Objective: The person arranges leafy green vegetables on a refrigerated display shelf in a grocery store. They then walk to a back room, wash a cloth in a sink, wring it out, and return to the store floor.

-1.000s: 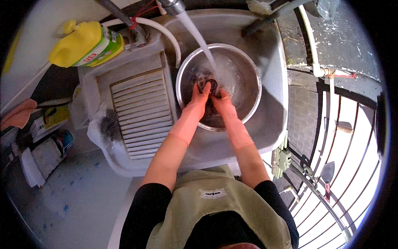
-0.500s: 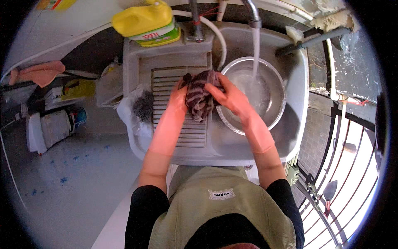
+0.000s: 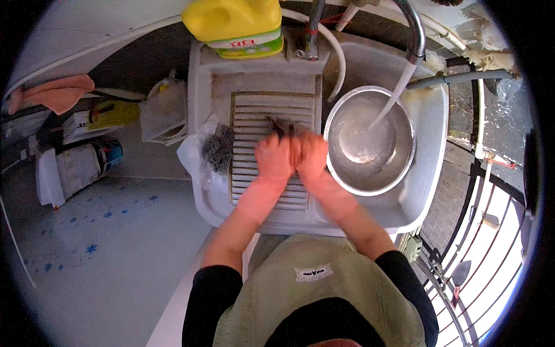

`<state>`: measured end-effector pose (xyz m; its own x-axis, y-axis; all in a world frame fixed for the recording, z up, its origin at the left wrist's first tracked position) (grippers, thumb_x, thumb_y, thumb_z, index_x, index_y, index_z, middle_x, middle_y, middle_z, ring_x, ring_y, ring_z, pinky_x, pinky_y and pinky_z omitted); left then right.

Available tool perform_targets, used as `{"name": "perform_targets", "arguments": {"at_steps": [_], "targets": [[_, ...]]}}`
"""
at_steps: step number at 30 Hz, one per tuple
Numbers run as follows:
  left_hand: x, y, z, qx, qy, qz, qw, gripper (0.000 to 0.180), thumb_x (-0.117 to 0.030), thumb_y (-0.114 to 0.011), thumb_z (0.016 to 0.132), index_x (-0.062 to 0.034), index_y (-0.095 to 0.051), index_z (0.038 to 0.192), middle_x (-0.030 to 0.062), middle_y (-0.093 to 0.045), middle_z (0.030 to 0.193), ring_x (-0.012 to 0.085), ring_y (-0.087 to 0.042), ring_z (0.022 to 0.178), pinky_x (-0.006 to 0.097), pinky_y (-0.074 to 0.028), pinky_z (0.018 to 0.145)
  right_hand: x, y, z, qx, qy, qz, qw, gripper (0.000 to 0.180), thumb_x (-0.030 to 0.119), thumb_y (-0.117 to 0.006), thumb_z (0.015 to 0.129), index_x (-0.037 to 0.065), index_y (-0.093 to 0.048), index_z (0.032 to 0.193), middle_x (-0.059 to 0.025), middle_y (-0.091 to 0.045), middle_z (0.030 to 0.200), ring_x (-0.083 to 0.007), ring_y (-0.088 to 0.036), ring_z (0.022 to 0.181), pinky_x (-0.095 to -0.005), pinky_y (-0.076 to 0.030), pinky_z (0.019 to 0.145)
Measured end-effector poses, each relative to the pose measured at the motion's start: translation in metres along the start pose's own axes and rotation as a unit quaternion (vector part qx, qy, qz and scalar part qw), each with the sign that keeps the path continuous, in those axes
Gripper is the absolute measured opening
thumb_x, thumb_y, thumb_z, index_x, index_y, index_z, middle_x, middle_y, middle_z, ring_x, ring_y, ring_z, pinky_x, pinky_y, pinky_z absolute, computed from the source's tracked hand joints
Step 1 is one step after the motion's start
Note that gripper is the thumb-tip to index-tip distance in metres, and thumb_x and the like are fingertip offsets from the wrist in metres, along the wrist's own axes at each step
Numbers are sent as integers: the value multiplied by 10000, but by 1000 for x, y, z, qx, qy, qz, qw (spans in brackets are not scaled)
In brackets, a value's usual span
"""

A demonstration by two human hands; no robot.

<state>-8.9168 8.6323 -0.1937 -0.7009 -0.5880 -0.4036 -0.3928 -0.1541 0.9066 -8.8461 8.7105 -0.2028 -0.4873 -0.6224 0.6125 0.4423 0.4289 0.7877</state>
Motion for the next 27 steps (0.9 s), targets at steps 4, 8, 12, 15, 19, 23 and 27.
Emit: {"name": "perform_targets", "arguments": {"at_steps": [4, 8, 12, 15, 19, 23, 27], "targets": [[0, 13, 85, 3, 64, 4, 998, 339, -323, -522, 923, -71, -714, 802, 220, -666, 834, 419, -647, 818, 530, -525, 737, -18, -21, 86, 22, 57, -151, 987, 146, 261, -619, 856, 121, -644, 891, -142, -675, 810, -374, -675, 784, -481, -543, 660], [-1, 22, 43, -83, -14, 53, 995, 213, -258, -601, 849, -85, -722, 876, 203, -659, 870, 408, -642, 802, 526, -528, 717, 10, 18, 50, -15, -22, 47, 999, 307, 176, -588, 884, 135, -677, 1175, -188, -677, 955, -407, -654, 922, -502, -528, 783], [7, -4, -9, 32, -62, 86, 994, 240, -304, -644, 815, -84, -710, 886, 210, -656, 914, 409, -644, 833, 534, -529, 725, 16, 3, -12, 12, 15, 38, 999, 330, 170, -604, 857, 121, -679, 1174, -183, -690, 986, -393, -673, 852, -489, -547, 735], [10, 1, 52, 186, 39, 26, 981, 276, -320, -596, 871, -64, -699, 865, 232, -673, 974, 410, -661, 931, 553, -533, 777, 2, -27, 39, 133, -61, -57, 988, 316, 195, -615, 840, 114, -690, 1136, -162, -703, 1036, -373, -683, 851, -460, -557, 733], [20, 2, 88, 42, 29, 46, 998, 324, -323, -528, 937, -41, -680, 890, 214, -690, 926, 397, -671, 922, 526, -541, 797, -13, -8, 79, 87, -97, -27, 991, 326, 244, -636, 862, 97, -653, 1152, -150, -697, 1040, -367, -660, 971, -440, -533, 847], [32, 2, 84, -18, 30, 66, 997, 355, -338, -485, 977, -44, -666, 895, 196, -692, 902, 409, -665, 879, 520, -537, 762, -32, 101, 15, -30, -90, -45, 995, 642, 200, -788, 763, 99, -532, 1344, -171, -582, 1275, -369, -562, 1162, -470, -484, 964], [26, 2, 79, -36, 25, 80, 996, 368, -342, -460, 997, -51, -659, 893, 196, -687, 927, 419, -655, 873, 544, -525, 751, -212, 179, -142, -182, -409, -144, 882, 911, 195, -834, 708, -14, -353, 1453, -233, -393, 1496, -399, -436, 1333, -461, -360, 1127]]}}
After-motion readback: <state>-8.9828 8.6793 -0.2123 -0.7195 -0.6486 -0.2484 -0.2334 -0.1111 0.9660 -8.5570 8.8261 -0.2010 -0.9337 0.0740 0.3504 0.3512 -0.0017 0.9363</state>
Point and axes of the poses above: each hand's wrist, its own z-axis towards the middle knuckle, its own y-axis out of the back of the hand, x = y × z, the point moved 8 cm from there along z, towards the middle knuckle
